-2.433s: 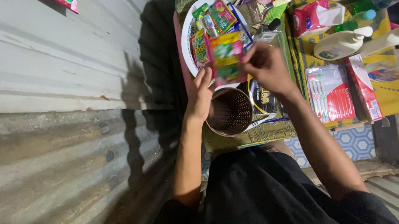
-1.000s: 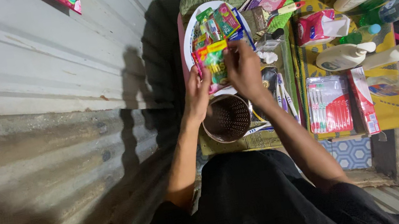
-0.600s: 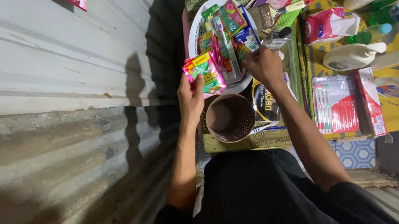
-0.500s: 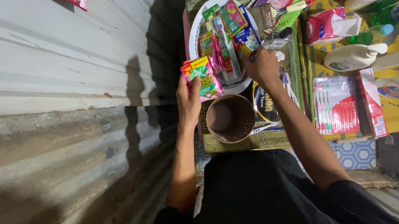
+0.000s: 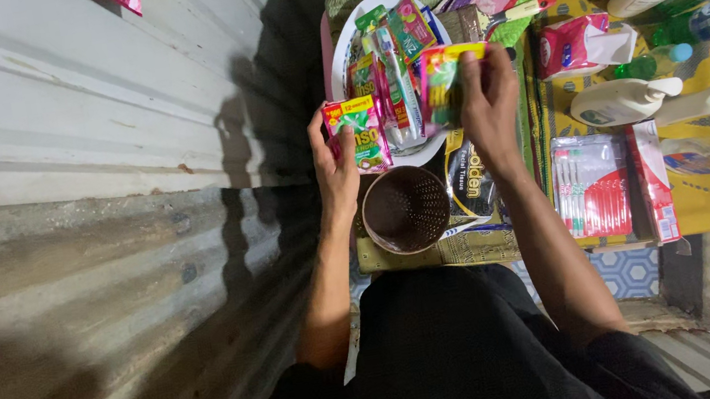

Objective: The person repeatedly picks up small packaged items and toothbrushes from a cluttered table, inspects them, and places them back in different positions. The activity involves handling multiple items one at a time without visible cleaning or wiping of surfaces.

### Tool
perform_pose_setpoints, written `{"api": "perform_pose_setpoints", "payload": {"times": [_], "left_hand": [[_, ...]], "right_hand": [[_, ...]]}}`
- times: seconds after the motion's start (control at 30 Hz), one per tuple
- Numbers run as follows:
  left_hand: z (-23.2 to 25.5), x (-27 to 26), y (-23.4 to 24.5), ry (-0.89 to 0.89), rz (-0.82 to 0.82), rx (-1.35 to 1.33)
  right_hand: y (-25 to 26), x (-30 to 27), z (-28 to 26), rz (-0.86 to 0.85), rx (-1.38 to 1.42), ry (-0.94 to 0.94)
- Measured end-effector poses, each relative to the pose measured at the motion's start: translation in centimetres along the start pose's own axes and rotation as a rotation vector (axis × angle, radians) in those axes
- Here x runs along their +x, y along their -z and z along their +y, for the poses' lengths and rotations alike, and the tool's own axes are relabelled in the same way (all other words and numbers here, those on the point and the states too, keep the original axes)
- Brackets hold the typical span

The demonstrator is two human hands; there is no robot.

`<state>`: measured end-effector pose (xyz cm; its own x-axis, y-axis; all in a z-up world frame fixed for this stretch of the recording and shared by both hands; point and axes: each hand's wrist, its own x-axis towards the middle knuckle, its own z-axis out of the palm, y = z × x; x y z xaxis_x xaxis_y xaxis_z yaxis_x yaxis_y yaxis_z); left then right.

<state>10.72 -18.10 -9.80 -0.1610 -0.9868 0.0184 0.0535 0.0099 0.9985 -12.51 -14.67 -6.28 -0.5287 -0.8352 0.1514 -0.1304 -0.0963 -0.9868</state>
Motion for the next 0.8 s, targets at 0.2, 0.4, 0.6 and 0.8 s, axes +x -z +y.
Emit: {"api": "perform_pose_setpoints", "payload": {"times": [0.2,0.4,0.6,0.8], "left_hand": [[1.7,-0.2,-2.0,-0.024,-0.036,0.024],[2.8,-0.5,-2.0,0.02,-0.094,0.114],[1.3,-1.2,0.8,0.078,0.017,0.042],[-0.8,-2.1,3.0,0.059,0.061,-0.051]], "right_hand": [[-5.7,-1.3,-2.8,-0.065,-0.334,0.06],[-8.6,-3.8,-1.5,-0.028,-0.34,0.201],[-5.7,-0.4,4.4,-0.181,-0.126,-0.247],[-3.2,3.3,11.2,-0.097,-0.612,0.19]]}}
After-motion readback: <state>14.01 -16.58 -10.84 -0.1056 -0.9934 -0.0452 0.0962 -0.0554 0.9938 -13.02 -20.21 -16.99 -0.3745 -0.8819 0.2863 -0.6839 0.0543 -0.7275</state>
